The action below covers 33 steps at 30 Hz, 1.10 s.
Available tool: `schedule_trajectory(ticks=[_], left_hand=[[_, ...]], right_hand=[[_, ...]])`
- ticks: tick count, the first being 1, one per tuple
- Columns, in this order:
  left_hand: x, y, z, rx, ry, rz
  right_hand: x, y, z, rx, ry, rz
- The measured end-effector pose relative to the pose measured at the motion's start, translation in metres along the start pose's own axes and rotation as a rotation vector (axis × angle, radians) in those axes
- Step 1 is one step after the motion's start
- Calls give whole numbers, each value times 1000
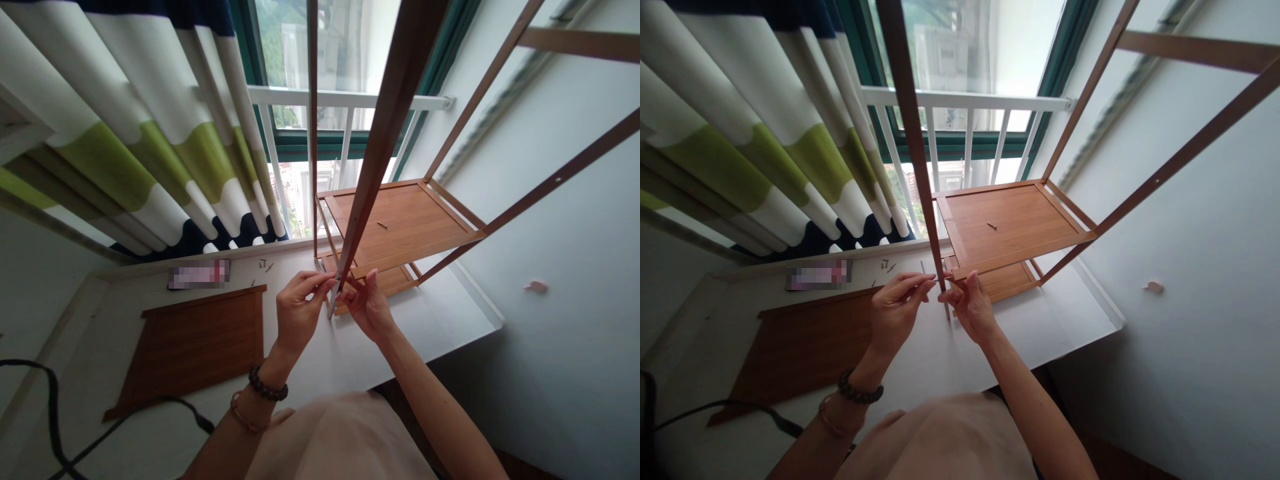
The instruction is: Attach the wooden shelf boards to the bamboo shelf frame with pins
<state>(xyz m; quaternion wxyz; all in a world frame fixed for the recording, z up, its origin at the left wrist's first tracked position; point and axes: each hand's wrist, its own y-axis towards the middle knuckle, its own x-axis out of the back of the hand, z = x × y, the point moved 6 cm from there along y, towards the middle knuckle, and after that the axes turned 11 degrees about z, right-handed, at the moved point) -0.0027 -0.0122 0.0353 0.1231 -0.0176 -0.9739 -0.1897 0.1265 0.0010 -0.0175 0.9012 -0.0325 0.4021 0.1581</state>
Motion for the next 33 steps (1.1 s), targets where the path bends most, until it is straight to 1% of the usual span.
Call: schedule_trajectory(ticks=[6,11,15,18,20,23,27,29,33], left_hand=[[-1,-1,-1,3,-20,-9],[-1,0,-1,7,-35,-3],[-3,-1,0,28,-92,-2],[-3,0,1,71,-168,-10],[-2,1,3,115,-214,-39],[-1,1,7,149,-238,-52],[-1,1,10,119,-188,-57],[-1,1,10,79,-176,-60],[1,2,5,-30,-175,-22]], right_hand=[[1,-2,1,4,-11,-25],[0,-1,1,1,-6,-18],[0,-1,2,1,-17,-37],[0,-2,2,2,-21,-35],[0,-2,2,-4,-24,-37],[1,-2,1,-13,-29,-48],[0,-2,2,-4,-20,-43],[-1,-2,2,-7,-17,-32],[-2,-2,3,2,-5,-26]])
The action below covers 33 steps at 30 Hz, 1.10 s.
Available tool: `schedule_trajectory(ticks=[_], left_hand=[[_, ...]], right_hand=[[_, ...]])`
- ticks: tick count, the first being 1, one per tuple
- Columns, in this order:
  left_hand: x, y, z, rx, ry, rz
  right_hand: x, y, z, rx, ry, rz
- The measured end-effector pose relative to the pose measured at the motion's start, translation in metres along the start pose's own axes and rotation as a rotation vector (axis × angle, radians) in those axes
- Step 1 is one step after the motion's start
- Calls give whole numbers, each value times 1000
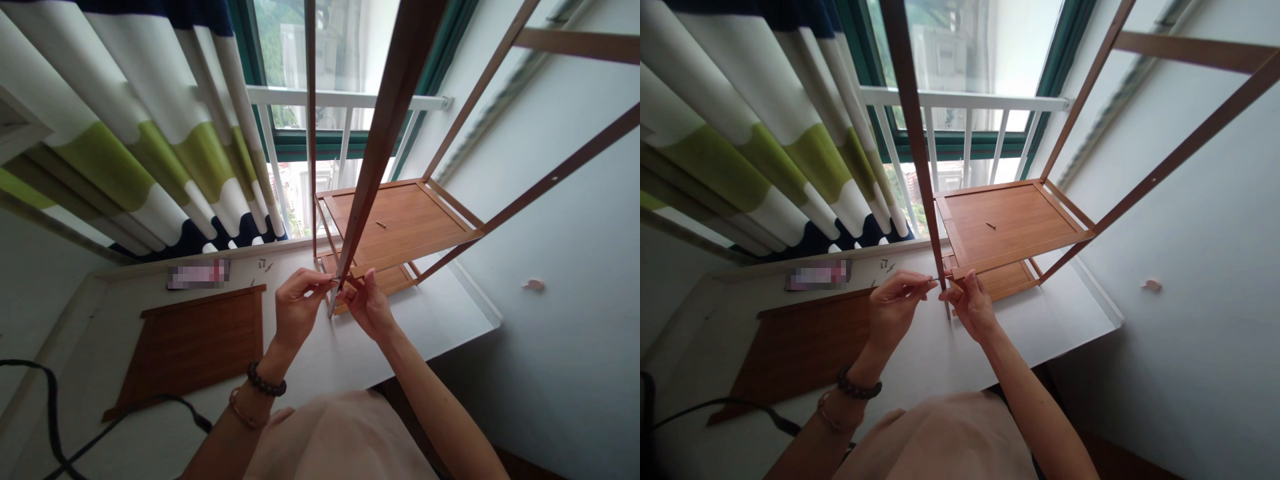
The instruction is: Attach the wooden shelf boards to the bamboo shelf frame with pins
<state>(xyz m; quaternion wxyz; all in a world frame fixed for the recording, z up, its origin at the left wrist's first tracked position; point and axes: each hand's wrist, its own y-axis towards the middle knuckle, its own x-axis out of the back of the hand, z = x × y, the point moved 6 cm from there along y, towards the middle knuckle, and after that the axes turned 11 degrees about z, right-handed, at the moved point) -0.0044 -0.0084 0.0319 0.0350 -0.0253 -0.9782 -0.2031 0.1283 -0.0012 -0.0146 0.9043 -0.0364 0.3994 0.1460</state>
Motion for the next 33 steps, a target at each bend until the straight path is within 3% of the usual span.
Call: schedule_trajectory(ticks=[7,13,23,33], left_hand=[[0,2,-2,-43,23,125],[-2,1,4,1,-105,108],[-1,-2,2,66,-60,154],[-5,0,14,292,-216,60]], right_hand=[[1,0,0,-13,-25,-27],[1,0,-1,-14,-15,-18],[0,1,0,-5,-22,-7],[1,-1,2,-9,-50,-13]])
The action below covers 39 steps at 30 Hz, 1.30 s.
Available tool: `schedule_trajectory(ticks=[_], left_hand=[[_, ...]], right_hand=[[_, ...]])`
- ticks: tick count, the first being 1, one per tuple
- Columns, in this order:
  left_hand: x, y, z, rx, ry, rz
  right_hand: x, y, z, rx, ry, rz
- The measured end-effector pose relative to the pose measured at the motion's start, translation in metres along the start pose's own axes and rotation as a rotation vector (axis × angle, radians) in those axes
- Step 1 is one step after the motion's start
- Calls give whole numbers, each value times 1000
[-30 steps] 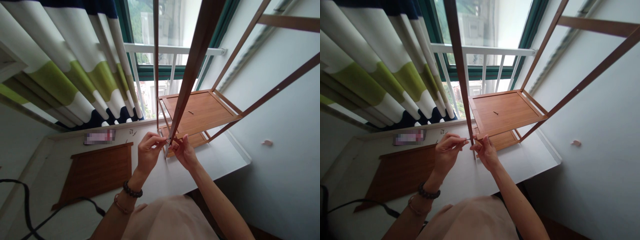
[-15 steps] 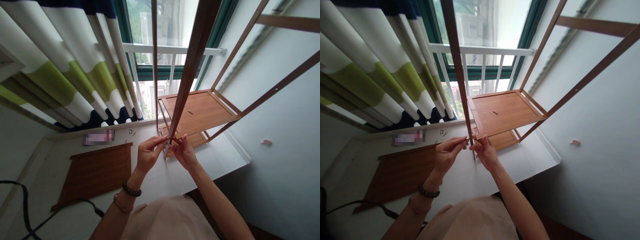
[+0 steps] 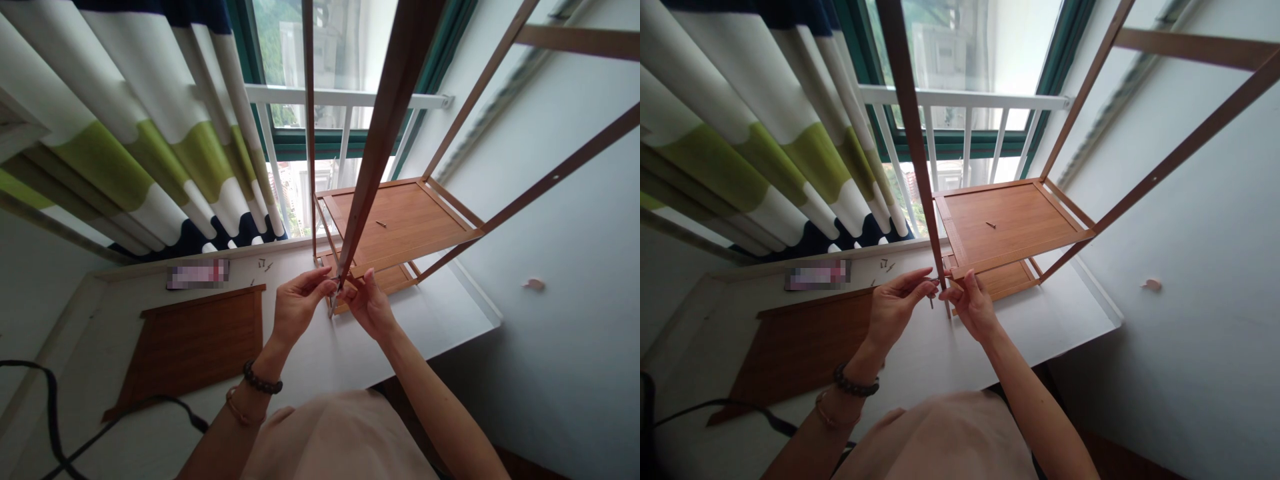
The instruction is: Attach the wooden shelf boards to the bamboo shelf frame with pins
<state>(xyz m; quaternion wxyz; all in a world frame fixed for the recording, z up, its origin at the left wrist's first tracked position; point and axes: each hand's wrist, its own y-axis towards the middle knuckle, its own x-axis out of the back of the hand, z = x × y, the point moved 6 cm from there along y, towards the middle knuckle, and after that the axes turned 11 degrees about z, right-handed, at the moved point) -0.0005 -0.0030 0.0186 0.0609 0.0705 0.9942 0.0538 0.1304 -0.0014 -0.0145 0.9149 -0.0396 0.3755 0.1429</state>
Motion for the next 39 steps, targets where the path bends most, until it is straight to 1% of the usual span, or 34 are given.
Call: schedule_trajectory(ticks=[4,8,10,15,17,19,21,22,25,27,28,30,33,35,37,39], left_hand=[[-2,0,-3,16,20,21],[-2,-1,-7,-49,131,34],[-1,-2,-13,-143,240,35],[-6,-5,-28,-431,522,68],[-8,-6,-31,-510,580,80],[-10,-7,-33,-561,609,82],[-12,-8,-33,-563,613,68],[-12,-8,-32,-542,605,50],[-12,-8,-28,-395,543,-6],[-13,-7,-25,-307,500,-5],[-13,-7,-25,-294,498,6],[-14,-6,-30,-351,548,24],[-15,-6,-38,-528,693,51],[-17,-5,-40,-620,757,90],[-18,-4,-39,-660,783,110],[-18,-5,-39,-640,776,71]], right_hand=[[0,0,3,47,-16,17],[0,1,4,68,-42,26],[1,1,4,76,-45,17],[3,1,5,75,-52,5],[4,1,5,77,-48,5],[4,1,6,77,-39,4],[5,1,6,74,-40,1],[5,1,6,72,-43,1],[5,1,7,75,-53,11],[5,1,8,79,-58,14],[5,1,8,79,-58,12],[6,1,8,80,-55,1],[7,1,7,85,-44,4],[7,1,7,93,-41,15],[6,1,7,97,-42,24],[6,1,7,95,-50,22]])
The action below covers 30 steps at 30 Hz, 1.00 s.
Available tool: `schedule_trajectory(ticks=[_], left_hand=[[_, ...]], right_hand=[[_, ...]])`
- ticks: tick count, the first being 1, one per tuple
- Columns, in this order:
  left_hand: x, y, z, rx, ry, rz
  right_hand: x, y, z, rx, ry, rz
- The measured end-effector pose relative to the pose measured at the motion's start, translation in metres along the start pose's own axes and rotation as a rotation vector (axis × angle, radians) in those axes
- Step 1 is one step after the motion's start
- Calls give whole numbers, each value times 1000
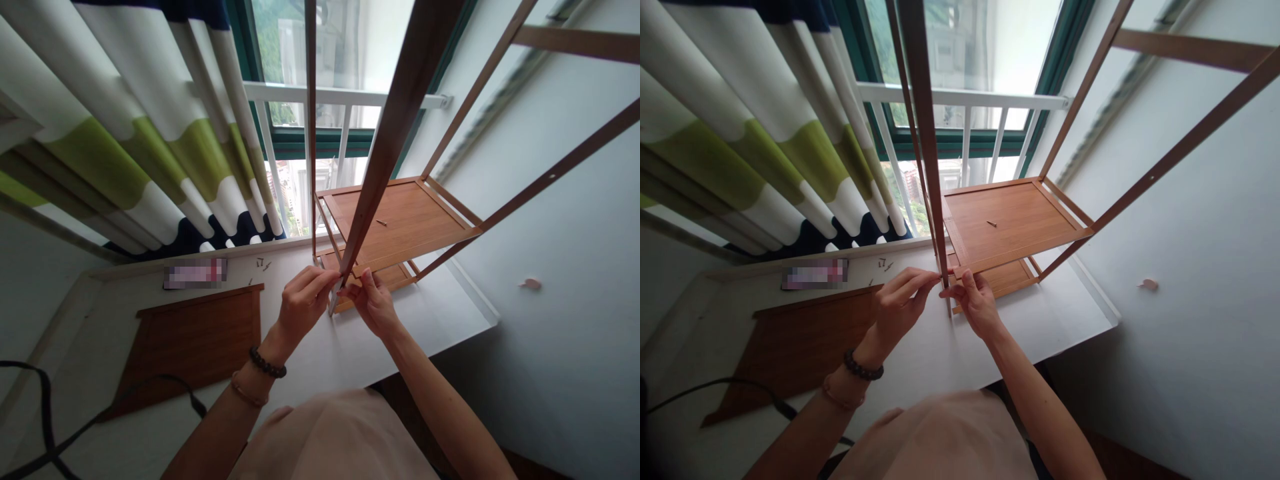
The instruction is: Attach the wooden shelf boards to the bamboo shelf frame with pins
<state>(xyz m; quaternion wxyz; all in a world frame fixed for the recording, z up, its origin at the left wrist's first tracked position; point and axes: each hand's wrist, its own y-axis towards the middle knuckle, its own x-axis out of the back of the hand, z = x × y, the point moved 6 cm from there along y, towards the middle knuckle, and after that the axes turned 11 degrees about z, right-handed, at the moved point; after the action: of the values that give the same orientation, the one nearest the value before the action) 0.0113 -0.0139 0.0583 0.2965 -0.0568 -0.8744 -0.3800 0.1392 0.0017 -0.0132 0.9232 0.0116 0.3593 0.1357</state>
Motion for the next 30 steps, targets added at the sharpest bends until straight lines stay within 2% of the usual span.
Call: schedule_trajectory(ticks=[3,6,8,13,17,22,30], left_hand=[[0,-1,1,157,-55,-30],[-3,-2,0,263,-121,14],[-1,-1,-4,244,-89,21],[1,2,-7,38,86,1],[-2,1,0,20,21,-1],[-1,-2,7,164,-160,-13],[-14,-14,35,541,-553,-81]], right_hand=[[-1,0,1,-6,-25,-7],[-2,0,3,-3,-31,-3],[-2,0,3,-1,-22,0],[0,0,2,-9,-18,-18],[1,0,2,-14,-24,-23],[1,0,2,-19,-18,-16],[1,0,1,-15,-1,9]])
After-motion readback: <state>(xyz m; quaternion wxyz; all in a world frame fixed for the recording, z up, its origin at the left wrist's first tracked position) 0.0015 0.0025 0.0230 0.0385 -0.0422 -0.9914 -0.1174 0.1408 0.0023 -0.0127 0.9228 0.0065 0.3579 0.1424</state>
